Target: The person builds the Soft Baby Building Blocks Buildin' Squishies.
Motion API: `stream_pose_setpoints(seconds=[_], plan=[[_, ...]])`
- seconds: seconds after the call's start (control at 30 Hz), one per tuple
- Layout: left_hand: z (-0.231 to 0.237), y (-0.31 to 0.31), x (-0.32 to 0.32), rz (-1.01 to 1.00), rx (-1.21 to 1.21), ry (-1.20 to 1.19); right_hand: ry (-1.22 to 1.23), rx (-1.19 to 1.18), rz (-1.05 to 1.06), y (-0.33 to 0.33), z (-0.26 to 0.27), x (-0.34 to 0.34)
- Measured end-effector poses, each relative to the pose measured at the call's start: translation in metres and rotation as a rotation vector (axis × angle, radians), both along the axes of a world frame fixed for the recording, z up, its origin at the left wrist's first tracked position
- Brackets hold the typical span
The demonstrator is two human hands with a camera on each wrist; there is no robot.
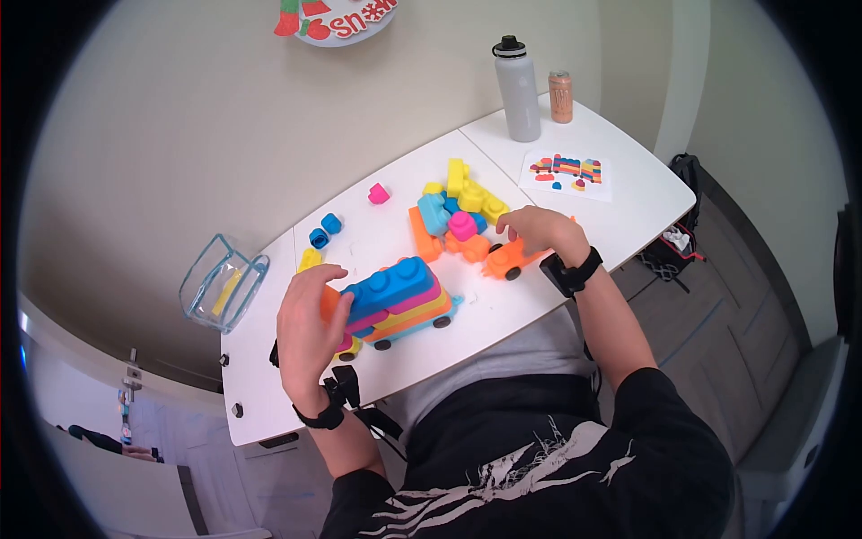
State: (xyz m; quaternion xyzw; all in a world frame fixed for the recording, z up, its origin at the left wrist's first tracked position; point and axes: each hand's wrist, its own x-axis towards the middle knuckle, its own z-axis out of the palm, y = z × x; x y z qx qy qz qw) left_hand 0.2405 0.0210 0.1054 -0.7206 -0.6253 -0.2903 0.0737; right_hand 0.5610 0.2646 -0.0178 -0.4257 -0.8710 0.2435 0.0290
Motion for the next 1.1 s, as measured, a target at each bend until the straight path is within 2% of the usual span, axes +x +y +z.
stream_pose_setpoints(seconds=[0.27, 0.5, 0.57, 0.63, 0.8, 0.97, 1.03, 1.1], plan=[[-0.005, 0.002, -0.007, 0.149, -0.040, 0.106, -0.034, 0.002, 0.003, -0.008, -0.007, -0.014], [-0.006, 0.005, -0.006, 0.160, -0.034, 0.113, 0.027, 0.073, -0.017, -0.006, -0.014, -0.014], [-0.007, 0.005, -0.008, 0.129, -0.017, 0.119, 0.060, 0.121, 0.013, -0.011, -0.009, -0.019], [-0.007, 0.005, -0.013, 0.162, -0.053, 0.125, 0.010, 0.039, 0.014, -0.013, 0.000, -0.019], [-0.008, 0.002, -0.018, 0.219, -0.104, 0.107, 0.054, 0.067, 0.142, -0.027, 0.016, -0.032], [-0.009, 0.001, -0.025, 0.268, -0.138, 0.060, 0.219, 0.087, 0.220, -0.053, 0.020, -0.054], [-0.009, 0.001, -0.025, 0.256, -0.129, 0.074, 0.137, 0.059, 0.226, -0.057, 0.021, -0.062], [-0.009, -0.001, -0.026, 0.247, -0.124, 0.086, 0.095, 0.136, 0.246, -0.056, 0.005, -0.071]])
